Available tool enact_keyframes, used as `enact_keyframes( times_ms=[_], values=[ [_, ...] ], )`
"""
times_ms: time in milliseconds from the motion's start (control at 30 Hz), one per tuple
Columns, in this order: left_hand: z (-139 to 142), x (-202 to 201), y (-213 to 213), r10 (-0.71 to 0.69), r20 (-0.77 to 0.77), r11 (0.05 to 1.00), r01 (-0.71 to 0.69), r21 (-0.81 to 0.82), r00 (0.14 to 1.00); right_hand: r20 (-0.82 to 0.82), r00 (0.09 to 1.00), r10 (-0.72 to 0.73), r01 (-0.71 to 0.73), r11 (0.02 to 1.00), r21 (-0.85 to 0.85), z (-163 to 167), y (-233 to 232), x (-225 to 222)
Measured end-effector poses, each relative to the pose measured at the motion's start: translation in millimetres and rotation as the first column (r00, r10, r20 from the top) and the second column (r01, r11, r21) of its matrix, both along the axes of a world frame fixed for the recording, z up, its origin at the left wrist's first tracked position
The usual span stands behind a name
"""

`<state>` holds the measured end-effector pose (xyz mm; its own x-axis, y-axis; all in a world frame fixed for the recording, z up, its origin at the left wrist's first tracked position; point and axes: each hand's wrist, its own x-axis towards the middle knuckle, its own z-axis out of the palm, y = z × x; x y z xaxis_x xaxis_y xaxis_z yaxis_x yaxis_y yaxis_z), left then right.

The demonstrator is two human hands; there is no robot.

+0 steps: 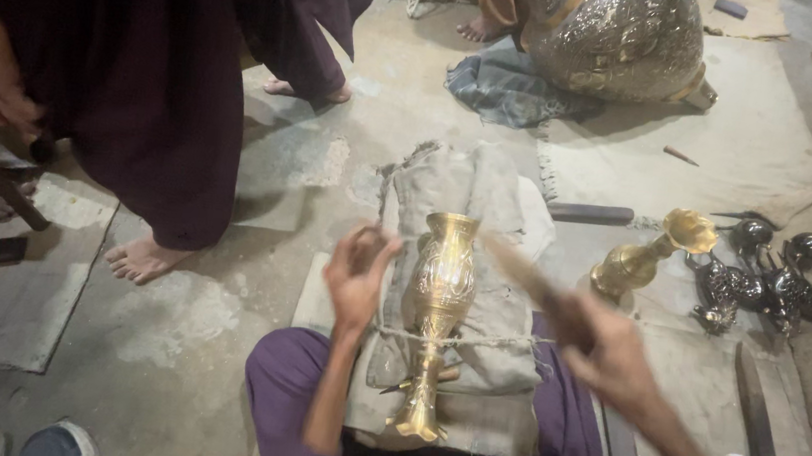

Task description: The person sits on the floor holding a chisel against a brass vase resting on a cloth pad and strikes the chisel with a wooden mallet to engrave decorative patterns into the vase surface, repositioning the chisel repeatedly along the design.

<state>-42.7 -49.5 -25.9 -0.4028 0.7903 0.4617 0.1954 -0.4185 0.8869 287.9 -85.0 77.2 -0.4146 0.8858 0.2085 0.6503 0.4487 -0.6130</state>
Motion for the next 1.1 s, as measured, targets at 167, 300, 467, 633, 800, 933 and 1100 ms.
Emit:
enact_keyframes(
  times_ms=[167,300,467,633,800,933,1100],
  values=[
    [-28.4,-4.9,-95.3,-0.116,0.456,0.978,0.181,-0.102,0.883,-0.125,0.985,0.117,-0.164,0.845,-0.509,-22.5,-73.7,-37.9],
    [-53.1,29.4,-134.0,-0.226,0.713,0.968,0.235,0.087,0.664,0.057,0.961,0.27,-0.234,0.907,-0.349,-28.3,-107.7,-72.5],
    [-66.8,52.7,-135.5,-0.274,0.71,0.953,0.281,0.111,0.649,0.182,0.951,0.251,-0.212,0.954,-0.211,-41.0,-118.5,-97.6],
    [-62.9,54.1,-132.3,-0.13,0.79,0.983,0.18,0.025,0.599,0.09,0.974,0.21,-0.205,0.977,-0.059,-59.0,-120.7,-101.0],
    [-59.1,47.6,-133.8,-0.208,0.871,0.952,0.296,0.077,0.445,-0.012,0.986,0.165,-0.165,0.986,0.006,-74.2,-125.7,-99.5],
    [-53.8,47.5,-142.2,-0.156,0.874,0.959,0.284,0.021,0.461,-0.07,0.995,0.065,-0.068,0.997,-0.048,-83.5,-128.5,-96.4],
    [-37.3,50.8,-146.9,-0.278,0.871,0.935,0.323,0.147,0.405,-0.1,0.993,-0.058,0.035,0.976,-0.217,-86.1,-125.4,-95.2]
  ],
)
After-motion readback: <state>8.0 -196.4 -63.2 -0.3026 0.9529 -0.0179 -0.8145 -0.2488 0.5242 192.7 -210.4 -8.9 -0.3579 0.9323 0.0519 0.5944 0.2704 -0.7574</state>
